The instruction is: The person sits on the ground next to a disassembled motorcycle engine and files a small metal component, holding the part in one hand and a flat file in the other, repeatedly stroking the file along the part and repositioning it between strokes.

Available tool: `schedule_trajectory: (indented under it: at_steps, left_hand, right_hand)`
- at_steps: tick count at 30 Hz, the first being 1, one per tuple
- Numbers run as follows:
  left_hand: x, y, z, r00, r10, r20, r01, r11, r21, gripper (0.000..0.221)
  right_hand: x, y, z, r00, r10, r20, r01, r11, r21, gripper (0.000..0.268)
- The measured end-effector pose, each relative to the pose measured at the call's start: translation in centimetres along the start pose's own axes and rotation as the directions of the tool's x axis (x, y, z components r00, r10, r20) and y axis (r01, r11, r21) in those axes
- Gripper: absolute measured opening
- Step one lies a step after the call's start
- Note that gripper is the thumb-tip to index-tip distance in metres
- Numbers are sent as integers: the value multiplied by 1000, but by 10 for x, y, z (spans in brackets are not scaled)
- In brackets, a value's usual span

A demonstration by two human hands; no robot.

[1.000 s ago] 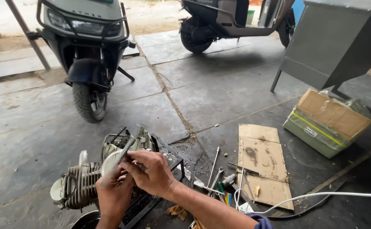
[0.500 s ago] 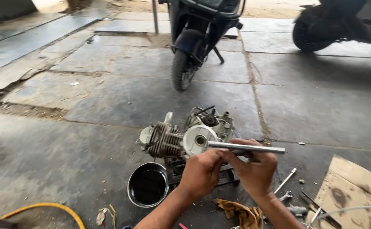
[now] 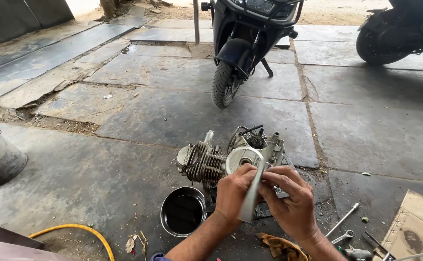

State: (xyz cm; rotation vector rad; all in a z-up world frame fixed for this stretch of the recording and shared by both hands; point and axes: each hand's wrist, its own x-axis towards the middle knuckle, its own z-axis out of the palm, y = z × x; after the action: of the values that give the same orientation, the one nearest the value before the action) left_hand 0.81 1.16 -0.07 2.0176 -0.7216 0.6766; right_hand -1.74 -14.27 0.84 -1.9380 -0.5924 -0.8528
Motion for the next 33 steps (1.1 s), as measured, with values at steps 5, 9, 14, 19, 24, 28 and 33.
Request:
schedule_trajectory:
  at_steps: [5,9,14,19,24,28,33]
  left_hand:
    - [0,11,-8,996,-50,76,57,994,-89,27]
    - [1,12,-10,990,-90,113,112,972,-206,33]
    - [-1,5,-7,992,-111,63,119,983,-137,23]
    - [3,15,-10,965,-229,125,236,971,-42,25]
    - [-2,11,-6,979,202,-5,-202,978,-42,23]
    - [-3,12,-5,965,-124,230,164,973,-161,29]
    - [-8,-3,7,983,-114,142,139,975,-175,20]
  right_hand:
    - [-8,23,2,996,7,-90,-12,998,-57,21]
    - [-1,2,-3,989,28,-144,-33,999,-29,23]
    - [-1,-5,0,992,-26,-124,16,996,-86,27]
    - [-5,9,-1,983,122,-134,-133,988,-74,23]
    - [-7,19,-7,988,120,-96,-125,991,-55,25]
    - [5,-3,-10,999,35,-2,-35,999,-22,29]
    - [-7,17,-1,998,-62,-13,62,998,-9,28]
